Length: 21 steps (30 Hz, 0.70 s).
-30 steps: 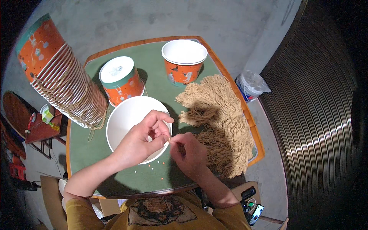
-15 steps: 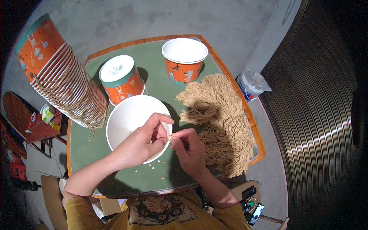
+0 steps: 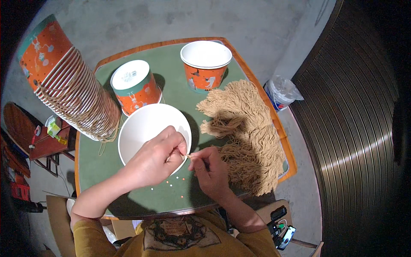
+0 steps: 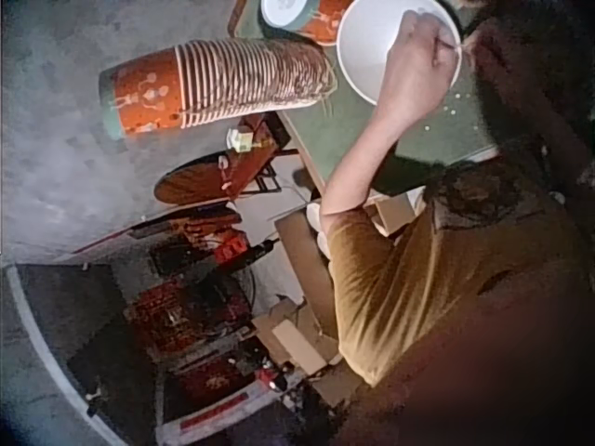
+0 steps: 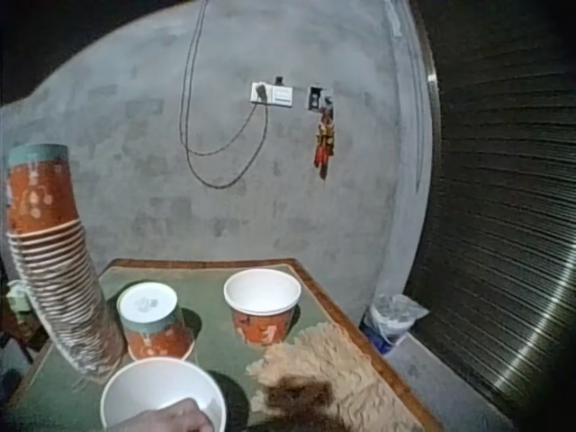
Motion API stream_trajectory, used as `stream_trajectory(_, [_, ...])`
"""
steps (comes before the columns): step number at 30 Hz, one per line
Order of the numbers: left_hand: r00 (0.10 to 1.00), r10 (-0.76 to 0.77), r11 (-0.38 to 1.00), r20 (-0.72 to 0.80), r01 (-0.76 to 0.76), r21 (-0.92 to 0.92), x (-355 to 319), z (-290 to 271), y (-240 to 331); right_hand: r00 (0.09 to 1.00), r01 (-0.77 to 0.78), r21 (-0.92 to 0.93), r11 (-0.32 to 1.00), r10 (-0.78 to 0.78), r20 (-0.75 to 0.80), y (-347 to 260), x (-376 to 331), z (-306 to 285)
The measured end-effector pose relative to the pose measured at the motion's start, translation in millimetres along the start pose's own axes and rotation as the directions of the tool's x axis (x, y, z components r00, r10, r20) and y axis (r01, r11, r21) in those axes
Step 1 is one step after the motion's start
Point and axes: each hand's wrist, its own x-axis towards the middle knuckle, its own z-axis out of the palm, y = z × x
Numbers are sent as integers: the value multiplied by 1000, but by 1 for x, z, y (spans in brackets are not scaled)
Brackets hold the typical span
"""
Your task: Tying thin yellow strings onto patterned paper cups.
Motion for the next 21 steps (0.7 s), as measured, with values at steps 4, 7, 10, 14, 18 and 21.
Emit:
stream_trajectory(4, [994,-21,995,112,32,-99,2,-6,-1,999,-35,21,999,34,43,-3,0,-1])
stream_trajectory(7, [986,-58,984,159,83,-155,3,-8,4,999,-29,55,998,27,33,-2,-1,0])
stream_trajectory(10, [983,-87,983,162,111,-145,5,-8,6,999,-31,79,996,30,17,0,-4,1])
stream_trajectory(14, [991,-40,984,132,62,-170,5,-4,0,997,-80,107,991,78,24,3,-8,4])
stream_trajectory(18, [989,-80,975,127,104,-197,6,-3,-1,996,-92,125,988,89,28,4,-10,5])
stream_trajectory(21, [988,-89,968,127,116,-224,6,-3,-1,995,-87,115,990,82,49,5,-11,5])
